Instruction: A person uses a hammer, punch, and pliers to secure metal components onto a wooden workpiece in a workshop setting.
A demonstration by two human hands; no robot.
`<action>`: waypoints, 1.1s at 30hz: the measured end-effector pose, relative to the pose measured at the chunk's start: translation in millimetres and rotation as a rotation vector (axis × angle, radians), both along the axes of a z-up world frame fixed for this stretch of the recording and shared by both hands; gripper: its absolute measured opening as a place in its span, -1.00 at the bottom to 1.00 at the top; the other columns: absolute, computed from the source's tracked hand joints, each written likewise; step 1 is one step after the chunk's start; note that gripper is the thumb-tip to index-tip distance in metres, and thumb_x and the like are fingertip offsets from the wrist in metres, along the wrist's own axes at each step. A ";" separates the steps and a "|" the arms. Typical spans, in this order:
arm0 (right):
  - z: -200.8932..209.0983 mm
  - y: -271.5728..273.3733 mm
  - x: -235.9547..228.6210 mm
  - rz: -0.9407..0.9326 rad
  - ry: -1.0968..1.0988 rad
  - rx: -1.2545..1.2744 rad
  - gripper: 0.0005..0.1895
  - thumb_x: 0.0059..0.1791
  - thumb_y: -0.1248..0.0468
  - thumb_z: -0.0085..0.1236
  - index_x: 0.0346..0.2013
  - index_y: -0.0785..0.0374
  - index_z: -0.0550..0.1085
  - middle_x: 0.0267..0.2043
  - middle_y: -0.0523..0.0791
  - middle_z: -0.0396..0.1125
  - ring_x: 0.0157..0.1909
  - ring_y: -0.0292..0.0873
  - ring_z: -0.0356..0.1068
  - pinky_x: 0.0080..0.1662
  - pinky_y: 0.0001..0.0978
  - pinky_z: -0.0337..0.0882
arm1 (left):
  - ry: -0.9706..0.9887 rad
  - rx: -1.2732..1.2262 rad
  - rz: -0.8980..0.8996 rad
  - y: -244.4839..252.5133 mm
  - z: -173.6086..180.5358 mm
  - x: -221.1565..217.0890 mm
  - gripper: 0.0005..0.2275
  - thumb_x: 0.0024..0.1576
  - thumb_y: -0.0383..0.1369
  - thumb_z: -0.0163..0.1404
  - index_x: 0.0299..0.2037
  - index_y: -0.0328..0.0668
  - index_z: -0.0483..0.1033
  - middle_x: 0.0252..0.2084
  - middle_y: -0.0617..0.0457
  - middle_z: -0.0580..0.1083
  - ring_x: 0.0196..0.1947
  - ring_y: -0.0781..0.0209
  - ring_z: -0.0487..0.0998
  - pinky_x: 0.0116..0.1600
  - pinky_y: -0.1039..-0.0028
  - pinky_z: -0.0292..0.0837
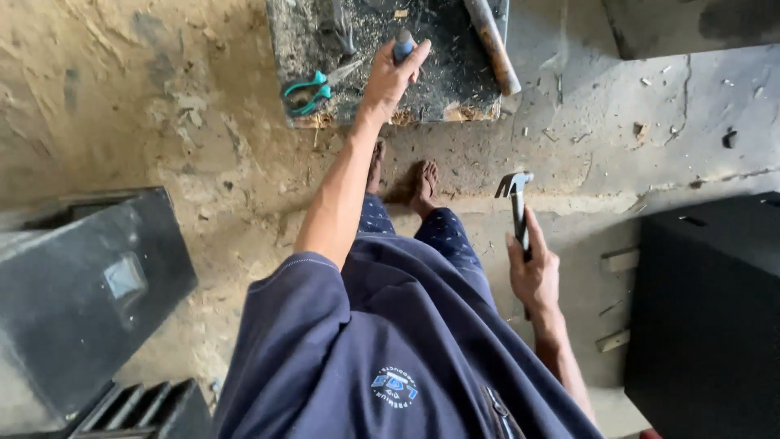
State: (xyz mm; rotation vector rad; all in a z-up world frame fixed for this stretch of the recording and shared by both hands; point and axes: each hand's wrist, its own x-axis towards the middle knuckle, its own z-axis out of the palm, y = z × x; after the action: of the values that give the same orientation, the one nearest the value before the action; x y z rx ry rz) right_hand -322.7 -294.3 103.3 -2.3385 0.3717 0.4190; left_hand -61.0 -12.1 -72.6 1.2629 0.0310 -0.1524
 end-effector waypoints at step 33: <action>-39.2 29.8 137.9 0.238 -0.022 -0.046 -0.40 0.00 0.05 0.00 0.38 -0.30 0.35 -0.50 0.01 0.50 -0.53 0.03 0.50 -0.29 -0.21 0.48 | 0.082 0.424 0.186 -21.7 36.5 -50.2 -0.63 0.26 -0.04 0.03 -0.54 0.03 0.32 -0.61 0.19 0.37 -0.62 0.28 0.37 -0.37 0.40 0.31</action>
State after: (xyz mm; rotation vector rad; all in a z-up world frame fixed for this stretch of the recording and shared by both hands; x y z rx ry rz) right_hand -184.8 -264.5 64.0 -2.4395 0.0922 0.5018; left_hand -111.2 -33.8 -36.2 1.6679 0.2616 -0.0364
